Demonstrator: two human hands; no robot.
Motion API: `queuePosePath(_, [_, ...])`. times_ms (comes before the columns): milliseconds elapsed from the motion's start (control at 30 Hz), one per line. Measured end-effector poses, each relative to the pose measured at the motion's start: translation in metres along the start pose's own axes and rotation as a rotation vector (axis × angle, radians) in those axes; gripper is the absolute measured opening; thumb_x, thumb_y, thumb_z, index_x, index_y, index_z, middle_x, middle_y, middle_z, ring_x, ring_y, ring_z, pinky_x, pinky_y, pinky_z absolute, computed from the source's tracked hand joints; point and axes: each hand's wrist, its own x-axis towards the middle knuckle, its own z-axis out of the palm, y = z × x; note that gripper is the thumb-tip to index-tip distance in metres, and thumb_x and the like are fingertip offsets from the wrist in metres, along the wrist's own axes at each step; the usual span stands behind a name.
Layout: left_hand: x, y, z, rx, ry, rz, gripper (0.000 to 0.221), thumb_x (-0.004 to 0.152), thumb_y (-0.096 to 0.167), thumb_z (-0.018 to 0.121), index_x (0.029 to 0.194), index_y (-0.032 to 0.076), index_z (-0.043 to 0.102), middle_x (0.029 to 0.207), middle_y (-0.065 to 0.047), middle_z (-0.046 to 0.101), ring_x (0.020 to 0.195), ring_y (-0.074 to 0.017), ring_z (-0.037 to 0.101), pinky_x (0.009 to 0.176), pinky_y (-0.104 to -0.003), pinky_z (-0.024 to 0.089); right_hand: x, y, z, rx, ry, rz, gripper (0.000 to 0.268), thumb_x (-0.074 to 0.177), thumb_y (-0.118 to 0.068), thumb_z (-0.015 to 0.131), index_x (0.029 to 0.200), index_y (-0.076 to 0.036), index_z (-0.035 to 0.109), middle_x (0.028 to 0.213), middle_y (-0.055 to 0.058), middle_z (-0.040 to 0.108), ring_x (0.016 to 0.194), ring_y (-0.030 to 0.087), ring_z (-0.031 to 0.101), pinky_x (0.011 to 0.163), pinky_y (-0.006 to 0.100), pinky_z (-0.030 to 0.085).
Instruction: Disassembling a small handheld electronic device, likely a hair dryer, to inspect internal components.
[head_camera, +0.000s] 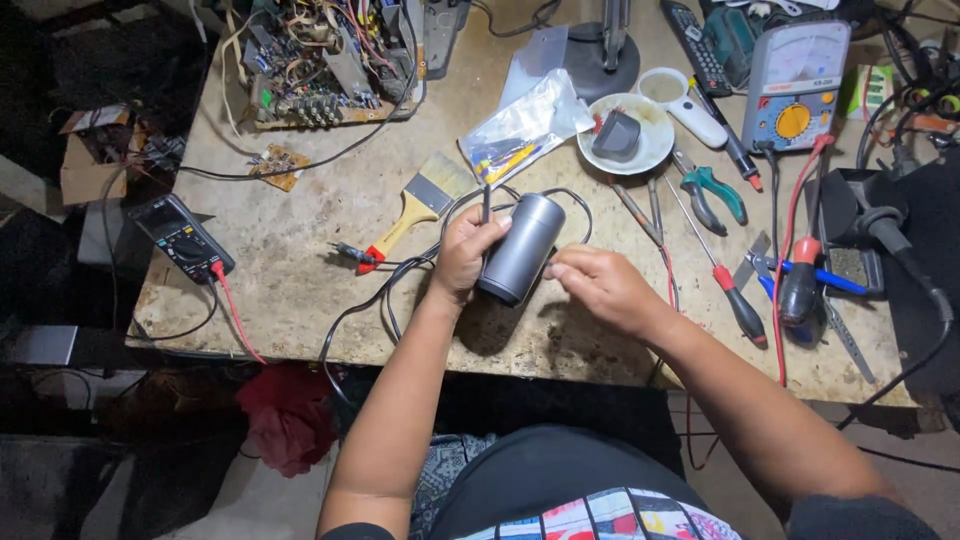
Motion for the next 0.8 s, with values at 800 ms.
queuePosePath(800, [-0.027,-0.014,0.0,-0.326,0.141,0.092,0.016,0.093,0.015,0.068,0.101,0.009,0.057,0.081,-0.006,0.062,0.076,-0.0165,0.069,0.067,-0.026,0.062,0.034,-0.012,0.028,0.696,0.611,0.244,0.031,0.095,-0.012,0.076,0.124,-0.004,0.072,0.095,0.008,0.074,0.084,0.007,0.067,0.081,0.02,0.06])
